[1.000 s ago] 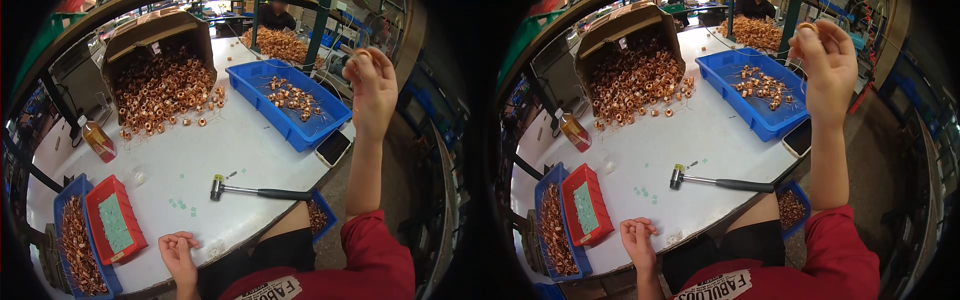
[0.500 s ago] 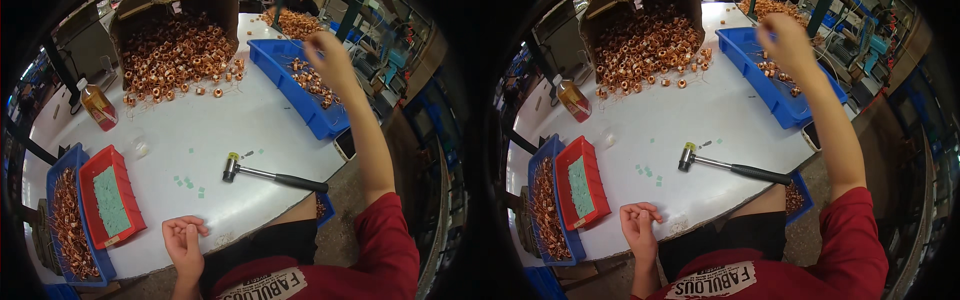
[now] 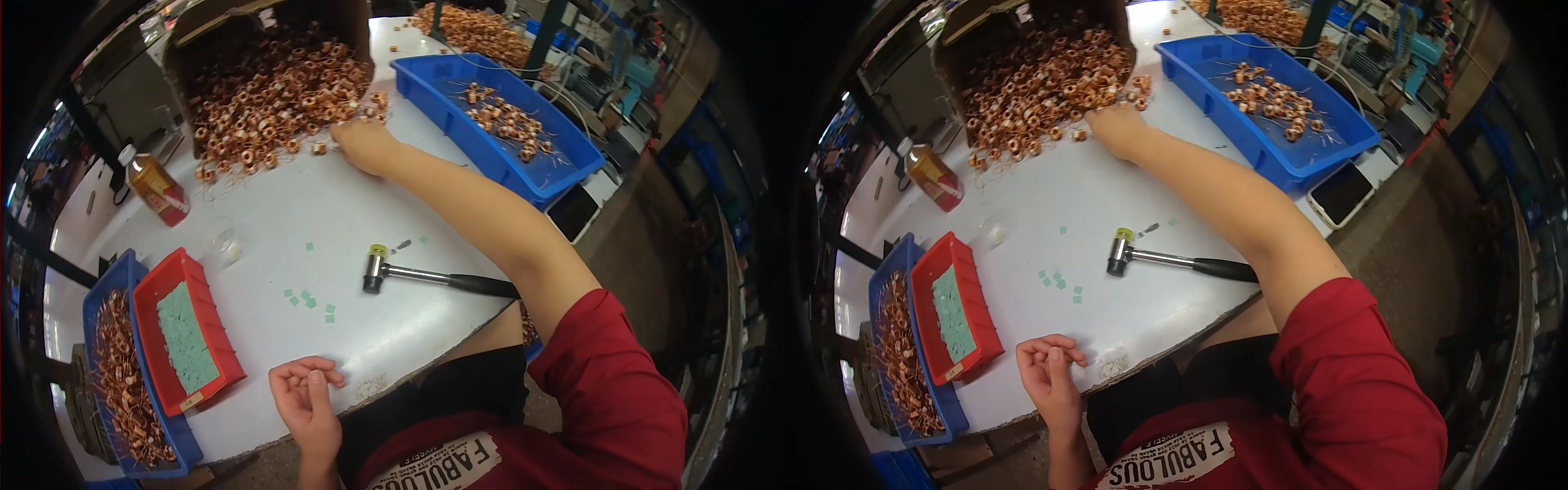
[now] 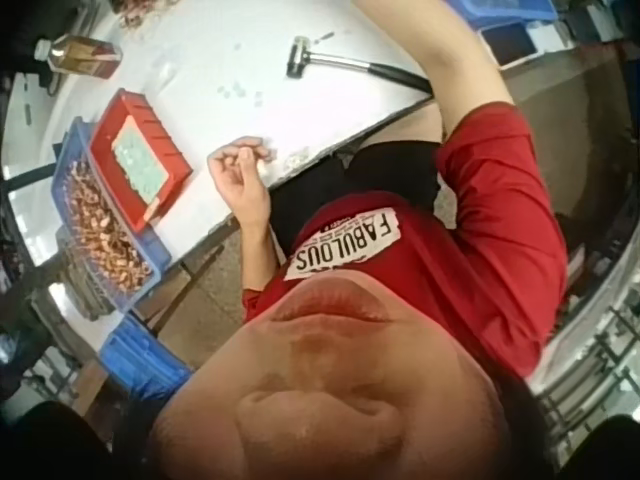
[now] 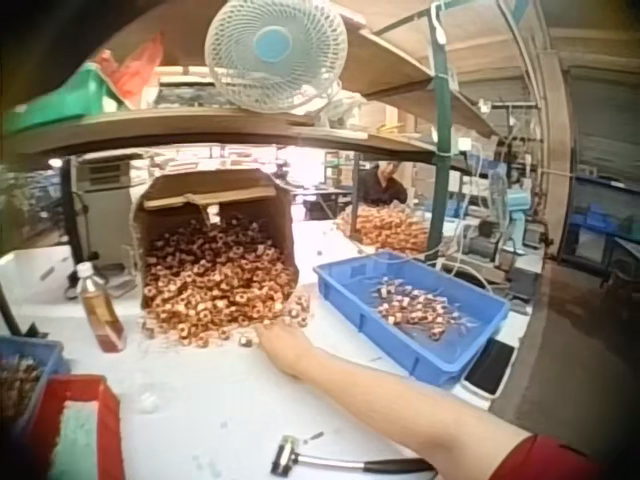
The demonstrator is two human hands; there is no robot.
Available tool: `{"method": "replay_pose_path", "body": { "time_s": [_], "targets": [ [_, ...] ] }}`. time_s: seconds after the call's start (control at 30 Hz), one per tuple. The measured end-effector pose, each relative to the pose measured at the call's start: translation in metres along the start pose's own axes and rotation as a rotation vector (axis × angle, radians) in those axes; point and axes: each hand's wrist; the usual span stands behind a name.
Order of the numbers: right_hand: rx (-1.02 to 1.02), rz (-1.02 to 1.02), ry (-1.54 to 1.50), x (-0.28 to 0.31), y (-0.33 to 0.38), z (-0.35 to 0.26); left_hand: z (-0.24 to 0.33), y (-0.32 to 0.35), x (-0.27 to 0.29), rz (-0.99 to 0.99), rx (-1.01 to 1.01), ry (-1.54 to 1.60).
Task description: Assembling small copper coil components by adding green insulators and tapping them with a mallet.
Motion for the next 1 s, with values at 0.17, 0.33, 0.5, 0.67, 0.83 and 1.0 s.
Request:
{"method": "replay_pose_path", "body": {
  "time_s": [0.17,0.33,0.5,0.67,0.83,1.0],
  "targets": [
    [0.064,0.218,0.109,0.012,0.025,-0.001,0.000,0.001,0.001,-0.006,-0.010,-0.019],
    [-0.047,0.109,-0.820,0.090,0.081,-0.058,0.003,0.002,-0.002,-0.002,-0.018,0.075],
    [-0.025,-0.155,-1.136,0.139,0.187,-0.135,0.019,0.011,-0.023,-0.006,0.065,0.360],
    [0.035,0.105,-0.749,0.137,0.235,-0.155,0.014,0.020,-0.024,-0.213,0.261,0.530],
    [0.064,0.095,-0.766,0.140,0.244,-0.157,0.000,0.024,-0.001,-0.402,0.448,0.706],
    [-0.063,0.080,-1.026,0.123,0.235,-0.138,-0.002,0.025,-0.008,-0.528,0.560,0.844]
  ]
}}
Point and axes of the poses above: each hand's wrist, its own y-axis away from the middle knuckle, its own x-axis out of the back of the hand, z = x × y, and after that the axes turned 5 degrees about -y, right-handed
